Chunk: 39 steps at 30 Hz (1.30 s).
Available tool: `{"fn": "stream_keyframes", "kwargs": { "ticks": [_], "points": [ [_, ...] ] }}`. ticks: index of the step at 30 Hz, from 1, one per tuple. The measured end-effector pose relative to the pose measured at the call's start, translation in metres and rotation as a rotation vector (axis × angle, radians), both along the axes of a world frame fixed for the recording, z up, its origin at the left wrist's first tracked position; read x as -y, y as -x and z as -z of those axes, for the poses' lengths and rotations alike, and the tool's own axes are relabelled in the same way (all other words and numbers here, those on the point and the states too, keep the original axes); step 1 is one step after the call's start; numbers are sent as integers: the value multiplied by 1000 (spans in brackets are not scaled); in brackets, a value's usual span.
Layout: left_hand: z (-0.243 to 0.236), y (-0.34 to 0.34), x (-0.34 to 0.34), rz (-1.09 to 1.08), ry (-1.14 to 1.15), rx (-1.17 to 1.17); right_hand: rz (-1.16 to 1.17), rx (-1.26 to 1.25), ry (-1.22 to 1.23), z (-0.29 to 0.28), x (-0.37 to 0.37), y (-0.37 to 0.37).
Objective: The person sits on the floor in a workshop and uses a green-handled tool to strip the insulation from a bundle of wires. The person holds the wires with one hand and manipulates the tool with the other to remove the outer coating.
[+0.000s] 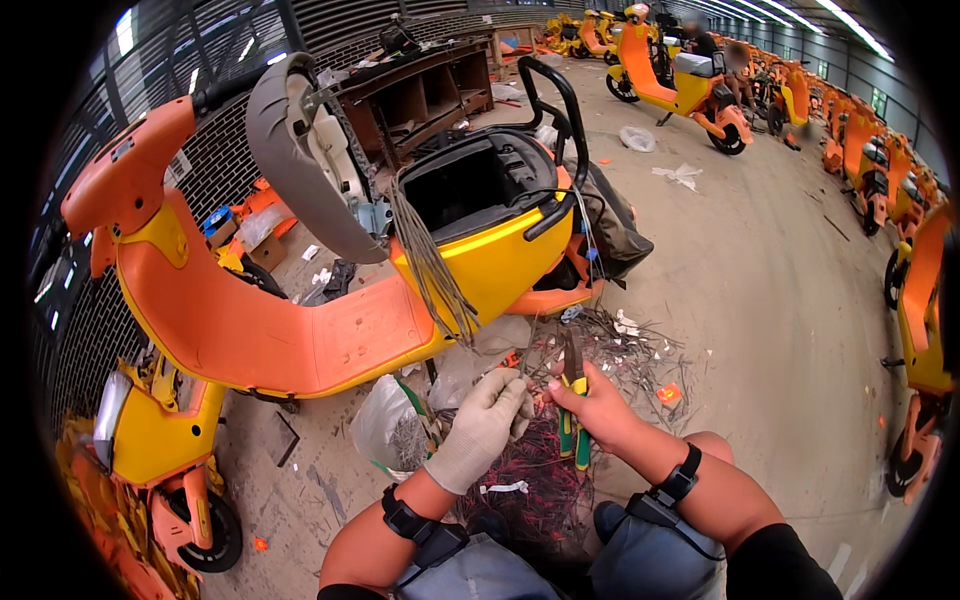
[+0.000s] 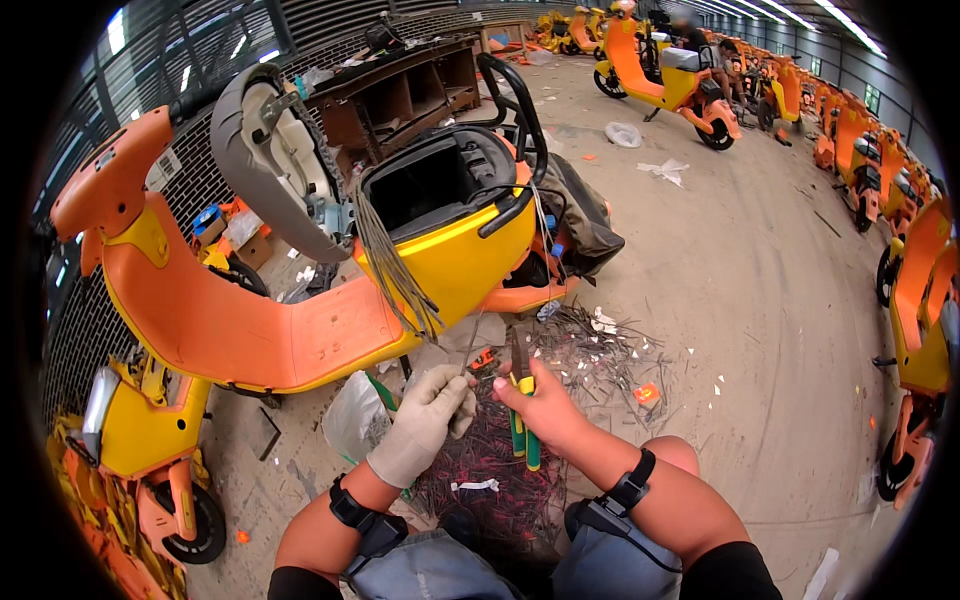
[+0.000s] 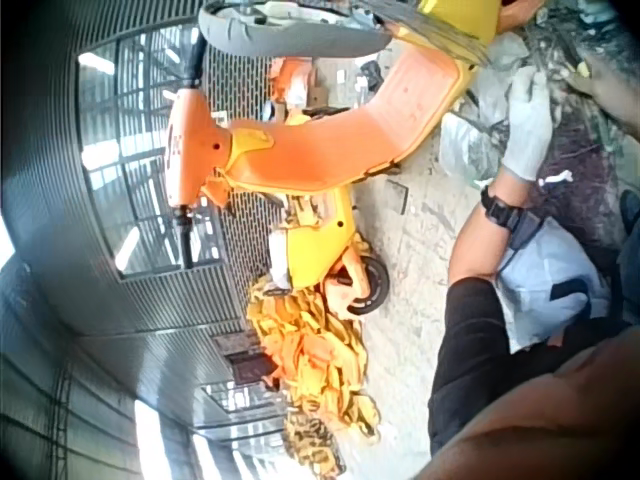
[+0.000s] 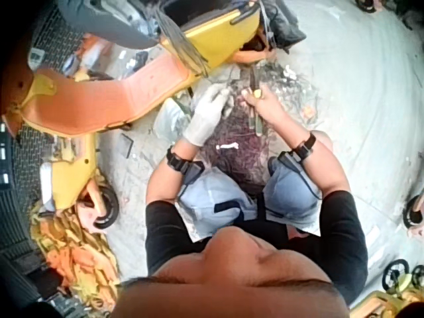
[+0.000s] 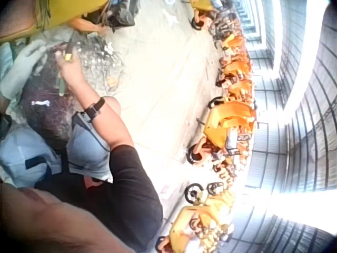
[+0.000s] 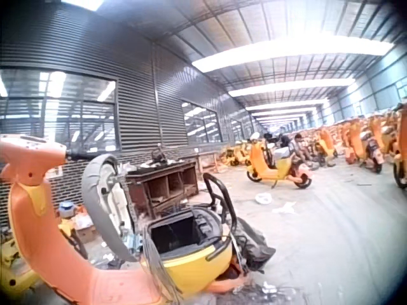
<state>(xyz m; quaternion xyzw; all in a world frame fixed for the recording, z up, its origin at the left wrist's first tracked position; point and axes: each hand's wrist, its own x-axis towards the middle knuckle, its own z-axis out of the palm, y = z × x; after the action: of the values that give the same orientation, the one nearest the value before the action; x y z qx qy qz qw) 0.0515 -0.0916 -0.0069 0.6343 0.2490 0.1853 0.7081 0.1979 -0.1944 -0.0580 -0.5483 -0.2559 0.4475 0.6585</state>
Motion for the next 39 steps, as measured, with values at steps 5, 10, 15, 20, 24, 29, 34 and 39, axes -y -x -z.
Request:
{"fn": "stream_keyframes", "kwargs": {
  "ticks": [5, 10, 15, 20, 24, 29, 34, 39],
  "points": [
    [-5, -4, 7, 129, 223, -66, -61, -52, -163, 6, 5, -10],
    [-4, -11, 12, 263, 214, -103, -33, -55, -220, -11, 10, -6],
    [-4, -8, 17, 350, 113, -120, -121, -111, -190, -7, 13, -9],
    [2, -4, 19, 342, -129, -81, -202, -363, -195, 0, 13, -2],
    [0, -3, 19, 292, -61, -51, -194, -374, -217, 2, 12, 2],
    [-11, -6, 16, 266, 177, -65, -165, -44, -287, -6, 14, -9],
    [-8, -7, 19, 209, 40, -110, -133, 249, -167, -13, 12, -15],
    [14, -16, 15, 62, -791, -128, 40, 226, -46, 3, 3, -8]
  ]
}}
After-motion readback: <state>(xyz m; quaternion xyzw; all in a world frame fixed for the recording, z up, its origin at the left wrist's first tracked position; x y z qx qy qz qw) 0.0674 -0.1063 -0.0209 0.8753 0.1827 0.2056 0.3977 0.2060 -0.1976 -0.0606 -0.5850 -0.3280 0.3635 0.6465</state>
